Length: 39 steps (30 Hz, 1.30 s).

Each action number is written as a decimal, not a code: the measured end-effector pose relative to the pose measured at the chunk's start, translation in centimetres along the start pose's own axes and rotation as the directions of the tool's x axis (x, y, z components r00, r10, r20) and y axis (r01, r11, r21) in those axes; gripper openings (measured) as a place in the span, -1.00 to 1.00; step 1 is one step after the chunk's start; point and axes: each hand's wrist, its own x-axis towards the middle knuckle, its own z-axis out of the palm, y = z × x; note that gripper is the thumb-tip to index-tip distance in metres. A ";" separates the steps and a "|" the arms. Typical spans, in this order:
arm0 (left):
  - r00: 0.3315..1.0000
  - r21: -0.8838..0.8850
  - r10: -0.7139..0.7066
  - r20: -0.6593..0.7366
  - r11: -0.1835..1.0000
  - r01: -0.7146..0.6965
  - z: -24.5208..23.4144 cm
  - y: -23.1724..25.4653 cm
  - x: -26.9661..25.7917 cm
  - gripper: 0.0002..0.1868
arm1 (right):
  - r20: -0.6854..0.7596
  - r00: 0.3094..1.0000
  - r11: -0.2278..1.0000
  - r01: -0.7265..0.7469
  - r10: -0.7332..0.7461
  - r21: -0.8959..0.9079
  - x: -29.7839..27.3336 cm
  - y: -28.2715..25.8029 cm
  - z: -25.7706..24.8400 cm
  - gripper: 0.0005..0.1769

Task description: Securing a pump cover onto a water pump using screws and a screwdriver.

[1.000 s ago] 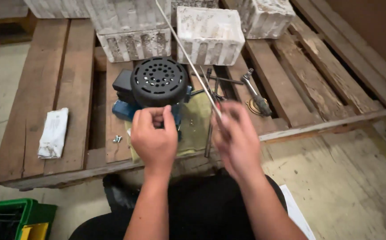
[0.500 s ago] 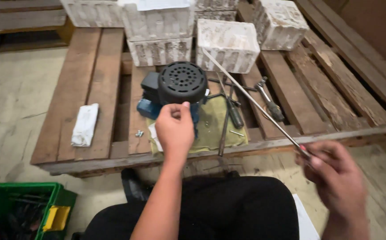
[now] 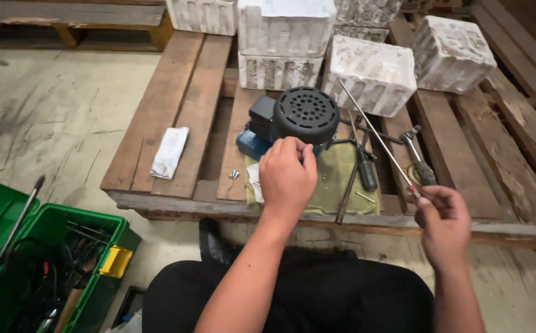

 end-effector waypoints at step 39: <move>0.699 -0.630 -0.458 0.549 0.323 0.706 -2.2 1.0 -0.3 -0.67 | 0.237 0.971 0.846 -0.148 0.027 0.512 -27.8 13.9 1.0 -0.42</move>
